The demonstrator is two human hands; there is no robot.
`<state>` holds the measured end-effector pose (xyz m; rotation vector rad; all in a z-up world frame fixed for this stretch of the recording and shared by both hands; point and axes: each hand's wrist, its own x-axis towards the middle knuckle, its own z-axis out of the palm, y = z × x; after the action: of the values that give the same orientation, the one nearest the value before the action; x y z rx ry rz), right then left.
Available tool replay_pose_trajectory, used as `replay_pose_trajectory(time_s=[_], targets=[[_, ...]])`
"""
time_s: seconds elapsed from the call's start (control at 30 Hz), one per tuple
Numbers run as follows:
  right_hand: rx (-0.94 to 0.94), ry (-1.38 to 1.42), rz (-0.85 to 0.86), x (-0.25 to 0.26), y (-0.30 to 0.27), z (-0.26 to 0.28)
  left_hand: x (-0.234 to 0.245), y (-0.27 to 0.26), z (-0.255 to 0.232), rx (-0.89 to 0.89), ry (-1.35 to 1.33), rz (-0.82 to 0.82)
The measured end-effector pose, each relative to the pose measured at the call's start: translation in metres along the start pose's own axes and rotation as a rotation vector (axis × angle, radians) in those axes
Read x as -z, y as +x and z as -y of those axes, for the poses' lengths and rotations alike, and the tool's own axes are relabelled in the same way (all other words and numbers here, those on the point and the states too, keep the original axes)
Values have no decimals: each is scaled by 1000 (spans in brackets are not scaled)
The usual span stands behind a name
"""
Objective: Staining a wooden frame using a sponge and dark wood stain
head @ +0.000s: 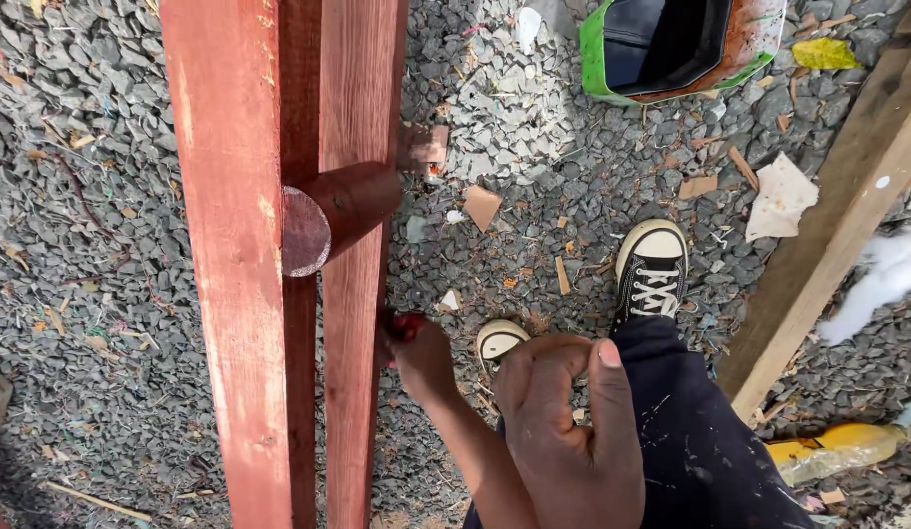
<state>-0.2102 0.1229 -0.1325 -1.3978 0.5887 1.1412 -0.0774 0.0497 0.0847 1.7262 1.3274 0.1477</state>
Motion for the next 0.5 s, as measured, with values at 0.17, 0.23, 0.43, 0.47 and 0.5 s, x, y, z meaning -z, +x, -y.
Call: replay_pose_trajectory(time_s=[0.17,0.23,0.43,0.47,0.5], targets=[[-451,62,24,4,-20,-41,4,14,-11,52,129,-21],[-441,127,1,11,-3,-15,9,15,-12,74,276,-38],[-26,407,31,17,123,91,11,45,-9,-20,29,-38],[-19,340,-31,15,134,128,10,50,-10,15,103,-28],[-13,275,-93,14,144,165,9,54,-11,51,176,-18]])
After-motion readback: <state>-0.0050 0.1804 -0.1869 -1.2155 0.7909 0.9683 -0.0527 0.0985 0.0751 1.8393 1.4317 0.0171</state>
